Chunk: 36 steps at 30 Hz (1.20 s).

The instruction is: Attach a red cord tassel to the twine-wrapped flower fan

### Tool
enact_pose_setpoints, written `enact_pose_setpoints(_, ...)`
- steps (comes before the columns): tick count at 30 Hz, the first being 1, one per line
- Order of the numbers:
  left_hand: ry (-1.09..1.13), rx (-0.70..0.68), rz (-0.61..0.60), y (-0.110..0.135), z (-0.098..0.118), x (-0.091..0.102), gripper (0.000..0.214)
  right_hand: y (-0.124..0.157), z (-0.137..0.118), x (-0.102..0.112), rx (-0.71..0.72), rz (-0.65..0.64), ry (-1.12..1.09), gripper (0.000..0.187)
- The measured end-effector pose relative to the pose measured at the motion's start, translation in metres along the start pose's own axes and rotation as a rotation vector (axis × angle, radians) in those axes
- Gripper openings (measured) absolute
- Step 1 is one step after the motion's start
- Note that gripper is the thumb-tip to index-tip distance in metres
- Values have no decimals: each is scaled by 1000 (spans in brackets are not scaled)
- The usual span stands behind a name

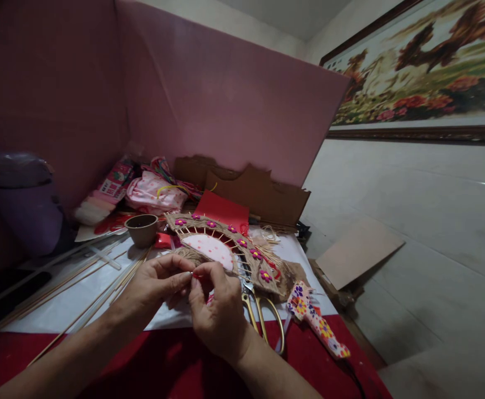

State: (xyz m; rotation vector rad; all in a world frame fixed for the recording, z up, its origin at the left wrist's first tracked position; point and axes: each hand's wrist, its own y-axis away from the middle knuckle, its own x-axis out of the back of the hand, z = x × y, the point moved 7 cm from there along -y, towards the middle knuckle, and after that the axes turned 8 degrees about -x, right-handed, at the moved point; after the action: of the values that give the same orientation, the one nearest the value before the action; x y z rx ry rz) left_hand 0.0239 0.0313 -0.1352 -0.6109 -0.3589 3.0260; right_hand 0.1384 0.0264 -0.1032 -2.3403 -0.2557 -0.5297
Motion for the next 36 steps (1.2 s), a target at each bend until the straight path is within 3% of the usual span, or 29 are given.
enact_pose_setpoints(8, -15, -25, 23, 2, 6, -1, 19, 0, 0, 0, -28, -19, 5, 11)
enact_pose_setpoints(16, -8, -34, 18, -1, 5, 0, 22, -1, 0, -1, -20, -14, 33, 4)
enact_pose_setpoints(25, -2, -13, 33, -2, 0, 3, 24, -1, -3, 0, 20, 5, 34, 5)
enact_pose_setpoints(36, -9, 25, 43, 0, -1, 3, 27, -1, -1, -2, -35, -36, -51, 5)
